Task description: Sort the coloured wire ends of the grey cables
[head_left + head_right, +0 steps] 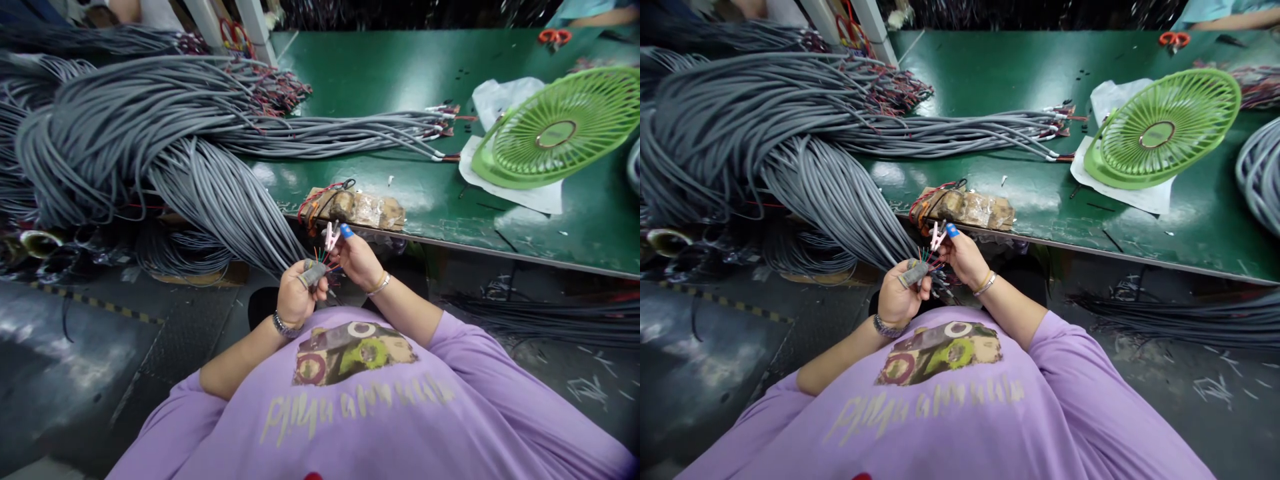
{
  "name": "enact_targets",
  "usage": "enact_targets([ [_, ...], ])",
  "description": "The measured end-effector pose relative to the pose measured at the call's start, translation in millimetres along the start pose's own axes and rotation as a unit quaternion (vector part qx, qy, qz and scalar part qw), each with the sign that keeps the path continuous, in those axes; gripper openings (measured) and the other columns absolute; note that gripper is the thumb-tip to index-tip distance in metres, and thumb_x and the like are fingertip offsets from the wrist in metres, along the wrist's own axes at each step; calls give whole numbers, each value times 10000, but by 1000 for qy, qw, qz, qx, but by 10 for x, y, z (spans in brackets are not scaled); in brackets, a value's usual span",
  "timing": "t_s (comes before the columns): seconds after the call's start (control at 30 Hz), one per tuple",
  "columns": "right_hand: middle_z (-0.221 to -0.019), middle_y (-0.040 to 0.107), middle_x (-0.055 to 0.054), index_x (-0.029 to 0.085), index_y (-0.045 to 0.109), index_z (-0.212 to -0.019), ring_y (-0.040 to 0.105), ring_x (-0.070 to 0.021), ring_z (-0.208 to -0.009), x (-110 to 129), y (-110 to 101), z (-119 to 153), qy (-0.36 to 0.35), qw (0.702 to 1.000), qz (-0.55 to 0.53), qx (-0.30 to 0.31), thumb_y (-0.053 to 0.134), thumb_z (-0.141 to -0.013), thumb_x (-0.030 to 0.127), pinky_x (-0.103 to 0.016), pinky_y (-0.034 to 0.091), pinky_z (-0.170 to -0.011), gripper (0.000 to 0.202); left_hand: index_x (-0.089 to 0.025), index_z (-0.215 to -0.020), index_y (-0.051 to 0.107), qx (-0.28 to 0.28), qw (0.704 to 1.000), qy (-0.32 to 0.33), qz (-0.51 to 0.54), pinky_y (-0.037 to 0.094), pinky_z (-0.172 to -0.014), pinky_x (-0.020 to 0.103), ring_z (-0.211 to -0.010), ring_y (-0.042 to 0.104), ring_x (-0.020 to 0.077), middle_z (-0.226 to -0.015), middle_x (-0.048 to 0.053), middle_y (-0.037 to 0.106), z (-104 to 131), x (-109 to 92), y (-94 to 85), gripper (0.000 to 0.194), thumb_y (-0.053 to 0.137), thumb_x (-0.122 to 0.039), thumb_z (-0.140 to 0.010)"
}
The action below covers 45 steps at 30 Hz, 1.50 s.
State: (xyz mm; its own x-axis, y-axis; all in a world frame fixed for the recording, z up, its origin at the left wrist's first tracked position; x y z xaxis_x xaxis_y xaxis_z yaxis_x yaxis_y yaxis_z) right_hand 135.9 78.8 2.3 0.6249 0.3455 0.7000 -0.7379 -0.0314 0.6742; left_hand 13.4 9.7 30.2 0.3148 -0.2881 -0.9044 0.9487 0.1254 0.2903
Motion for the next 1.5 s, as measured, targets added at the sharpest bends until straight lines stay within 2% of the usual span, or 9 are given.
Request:
enact_targets([
  [0.13, -648, 571, 22, 184, 611, -731, 435, -79, -545, -57, -36, -45, -50, 997, 45, -26, 641, -758, 657, -212, 362, -512, 474, -164, -691, 581, 9, 1000, -6, 5, 321, -342, 172, -343, 466, 60, -477, -37, 577, -39, 9, 13, 247, 731, -359, -682],
  [0.33, -694, 641, -4, 178, 658, -817, 486, -92, -544, -34, 48, -96, 74, 996, -38, 8, 631, -774, 665, -218, 413, -508, 489, -166, -665, 554, 16, 1000, -6, 7, 306, -341, 171, -348, 478, 60, -491, -37, 579, -69, 32, 2, 251, 726, -346, -693],
  [0.53, -669, 643, 4, 163, 656, -809, 535, -88, -568, -58, 68, -139, 63, 995, -82, -13, 636, -800, 627, -208, 425, -514, 465, -161, -678, 565, 3, 1000, -16, -3, 291, -328, 161, -334, 475, 61, -478, -39, 578, -74, 44, 9, 244, 716, -351, -692],
  [0.67, -714, 660, -6, 177, 644, -817, 549, -102, -599, -82, 59, -106, 88, 992, -90, -13, 584, -809, 673, -217, 443, -528, 499, -162, -671, 558, 8, 1000, -14, -10, 291, -330, 159, -335, 483, 63, -483, -36, 583, -78, 61, -3, 256, 718, -360, -695],
  [0.87, -748, 650, -21, 184, 630, -793, 480, -94, -553, -48, 12, -41, 98, 991, -83, 29, 488, -833, 724, -217, 421, -500, 560, -167, -670, 568, 1, 1000, -8, -5, 337, -332, 168, -335, 489, 72, -480, -32, 592, 3, 64, -51, 272, 740, -378, -666],
  [0.97, -778, 652, -28, 173, 641, -817, 473, -90, -563, -17, 2, -13, 101, 991, -68, 49, 523, -845, 678, -216, 424, -510, 519, -165, -680, 576, -4, 1000, 5, 1, 331, -328, 164, -339, 494, 71, -485, -30, 598, 28, 65, -63, 275, 740, -385, -672],
  [1.13, -711, 613, 1, 157, 652, -848, 450, -69, -555, 8, 14, 24, 49, 998, -28, 27, 668, -815, 532, -191, 394, -503, 377, -162, -689, 587, -20, 999, 14, 27, 328, -327, 155, -340, 492, 64, -487, -31, 601, 7, 40, -19, 254, 742, -363, -665],
  [1.37, -646, 608, 15, 163, 644, -809, 456, -68, -521, 57, 91, 12, 85, 994, -69, 3, 671, -808, 560, -195, 388, -478, 399, -159, -694, 589, -32, 999, 13, 31, 342, -336, 154, -347, 494, 62, -492, -33, 598, -41, 34, 35, 252, 739, -359, -658],
  [1.5, -674, 641, 0, 162, 654, -798, 484, -78, -540, 68, 128, -2, 80, 994, -70, -16, 663, -830, 534, -204, 394, -484, 374, -161, -713, 589, -36, 999, 8, 17, 323, -333, 150, -351, 503, 65, -495, -34, 600, -67, 59, 39, 250, 740, -354, -667],
])
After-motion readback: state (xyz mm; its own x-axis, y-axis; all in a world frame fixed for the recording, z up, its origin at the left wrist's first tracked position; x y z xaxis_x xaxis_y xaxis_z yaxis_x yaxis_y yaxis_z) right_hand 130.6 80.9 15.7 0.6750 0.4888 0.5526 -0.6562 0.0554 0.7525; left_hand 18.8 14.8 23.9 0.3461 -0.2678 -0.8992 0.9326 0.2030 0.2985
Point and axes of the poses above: each hand's wrist, its own z-axis away from the middle knuckle, its own y-axis out of the palm, x = y × z, the point moved 1 cm from there along -z, towards the middle knuckle
